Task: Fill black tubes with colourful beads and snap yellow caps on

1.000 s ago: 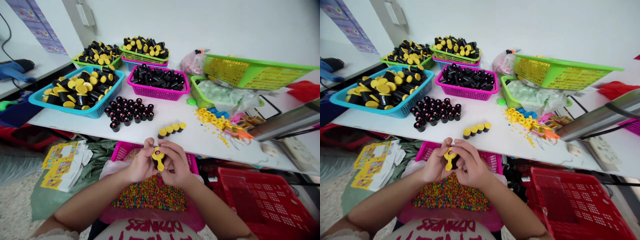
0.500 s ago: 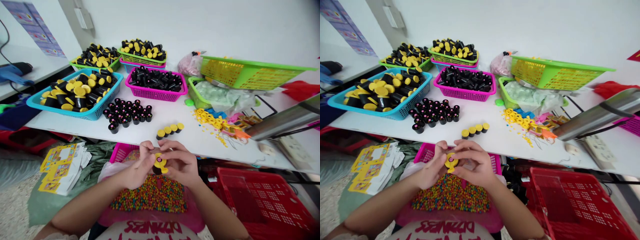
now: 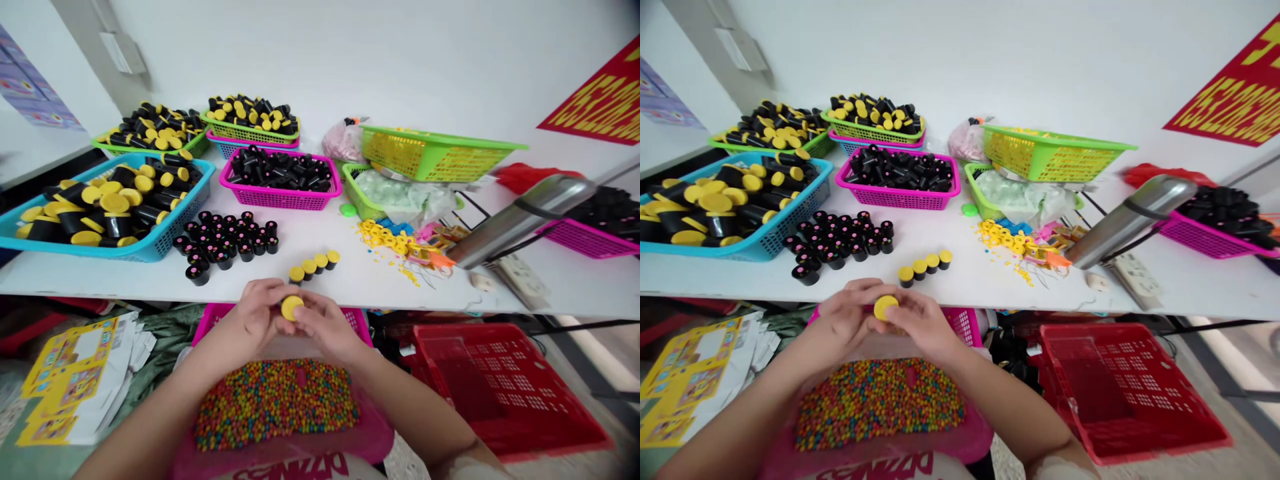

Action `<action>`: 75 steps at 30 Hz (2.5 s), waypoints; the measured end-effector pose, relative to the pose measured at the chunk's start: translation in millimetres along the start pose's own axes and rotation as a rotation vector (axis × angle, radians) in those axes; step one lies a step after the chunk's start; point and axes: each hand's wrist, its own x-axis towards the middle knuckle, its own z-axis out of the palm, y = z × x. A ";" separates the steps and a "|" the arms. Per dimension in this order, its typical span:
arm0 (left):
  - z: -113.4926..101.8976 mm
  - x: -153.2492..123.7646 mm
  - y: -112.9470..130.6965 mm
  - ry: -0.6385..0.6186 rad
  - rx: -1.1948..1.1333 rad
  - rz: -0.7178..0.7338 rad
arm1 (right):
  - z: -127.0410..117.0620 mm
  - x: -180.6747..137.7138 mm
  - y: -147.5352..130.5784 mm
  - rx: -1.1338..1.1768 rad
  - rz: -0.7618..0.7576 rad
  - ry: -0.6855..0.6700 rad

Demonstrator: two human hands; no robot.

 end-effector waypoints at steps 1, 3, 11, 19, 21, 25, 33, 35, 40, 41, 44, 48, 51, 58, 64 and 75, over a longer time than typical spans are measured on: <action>2.1 2.5 -2.3 0.056 -0.006 -0.039 | -6.0 1.2 -2.5 -0.107 -0.078 0.040; 8.4 7.0 -12.1 0.183 0.010 -0.101 | -28.3 4.8 -14.2 -0.372 -0.251 0.174; 33.4 20.9 -42.8 0.142 0.009 -0.325 | -223.3 31.3 -100.9 -1.582 -0.092 0.850; 15.1 38.6 -35.2 0.159 0.183 -0.147 | -273.4 40.8 -86.6 -1.646 0.072 0.791; 0.6 47.1 -34.7 0.226 0.387 -0.116 | -271.7 38.3 -85.1 -1.624 -0.008 0.846; -15.2 75.1 -37.1 0.203 0.749 -0.161 | -258.9 35.9 -88.3 -1.546 -0.205 0.992; -8.0 108.9 -44.7 0.058 0.954 -0.090 | -171.4 29.6 -95.9 -0.916 -0.421 0.880; -13.4 111.9 -34.9 0.062 0.934 -0.100 | -140.8 24.3 -97.6 -0.779 -0.480 0.826; -37.2 99.9 14.0 -0.057 0.555 -0.189 | -56.5 11.7 -94.9 -0.365 -0.492 0.638; -40.2 92.6 24.5 -0.043 0.442 -0.169 | -40.9 10.9 -92.1 -0.308 -0.460 0.581; -40.1 64.7 49.2 0.039 0.146 -0.093 | -5.0 12.8 -77.8 -0.191 -0.333 0.446; -26.1 31.6 58.3 0.065 -0.093 -0.111 | 13.9 17.2 -52.1 -0.148 -0.246 0.346; -16.6 19.1 49.8 0.127 -0.223 -0.100 | 16.8 15.7 -37.2 -0.147 -0.245 0.330; -4.2 6.3 17.9 0.031 -0.258 0.091 | 19.1 7.6 -28.0 -0.007 -0.194 0.345; 8.6 0.5 4.3 -0.021 -0.251 0.263 | 18.0 -0.3 -27.1 -0.026 -0.186 0.336; 32.2 3.3 14.6 0.252 -0.650 0.253 | 21.0 -4.8 -20.8 -0.060 -0.238 0.253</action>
